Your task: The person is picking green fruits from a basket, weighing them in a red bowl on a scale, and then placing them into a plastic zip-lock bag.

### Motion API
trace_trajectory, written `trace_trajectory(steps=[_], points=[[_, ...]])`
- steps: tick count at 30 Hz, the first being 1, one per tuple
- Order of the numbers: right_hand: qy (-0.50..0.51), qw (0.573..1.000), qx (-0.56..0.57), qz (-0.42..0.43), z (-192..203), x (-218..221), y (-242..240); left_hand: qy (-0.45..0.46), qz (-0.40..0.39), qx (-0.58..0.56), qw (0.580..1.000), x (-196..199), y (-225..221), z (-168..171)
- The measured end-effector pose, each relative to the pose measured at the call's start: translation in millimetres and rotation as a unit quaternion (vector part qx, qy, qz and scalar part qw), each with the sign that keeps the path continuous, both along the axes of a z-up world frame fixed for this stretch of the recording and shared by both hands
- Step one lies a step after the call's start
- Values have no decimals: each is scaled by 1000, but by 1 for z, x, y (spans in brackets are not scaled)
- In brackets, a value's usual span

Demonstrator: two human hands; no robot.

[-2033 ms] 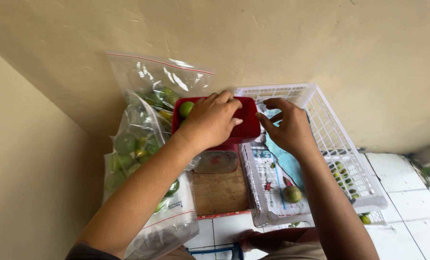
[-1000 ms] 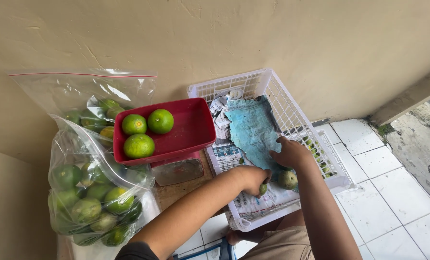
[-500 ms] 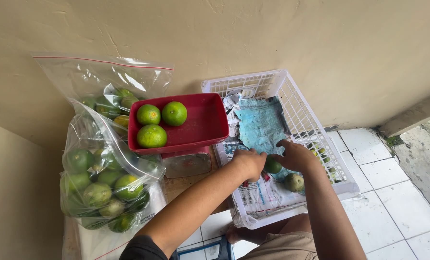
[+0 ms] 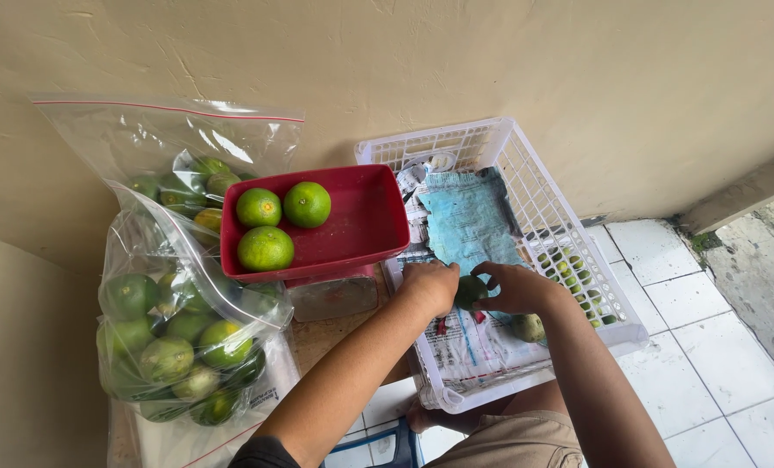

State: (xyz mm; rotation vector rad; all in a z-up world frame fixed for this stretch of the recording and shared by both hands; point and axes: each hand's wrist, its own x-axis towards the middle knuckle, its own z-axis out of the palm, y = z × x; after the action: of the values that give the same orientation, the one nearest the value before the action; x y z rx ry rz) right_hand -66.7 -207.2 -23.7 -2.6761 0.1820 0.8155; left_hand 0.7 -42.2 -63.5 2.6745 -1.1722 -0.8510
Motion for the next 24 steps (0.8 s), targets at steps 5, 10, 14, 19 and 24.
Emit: trace_trajectory(steps=[5,10,14,19,24], points=[[-6,1000,21,11,16,-2,21,12,-3,21,1000,-1,-1,-2],[-15,999,13,43,17,0,28,14,-9,53,998,-2,-3,2],[-29,998,-4,62,13,-1,26,24,-11,62,998,-2,-3,8],[-6,997,-10,75,2,-2,19,33,-20,78,996,0,-5,5],[-12,998,-12,66,21,-3,27,57,-33,84,994,-7,-3,14]])
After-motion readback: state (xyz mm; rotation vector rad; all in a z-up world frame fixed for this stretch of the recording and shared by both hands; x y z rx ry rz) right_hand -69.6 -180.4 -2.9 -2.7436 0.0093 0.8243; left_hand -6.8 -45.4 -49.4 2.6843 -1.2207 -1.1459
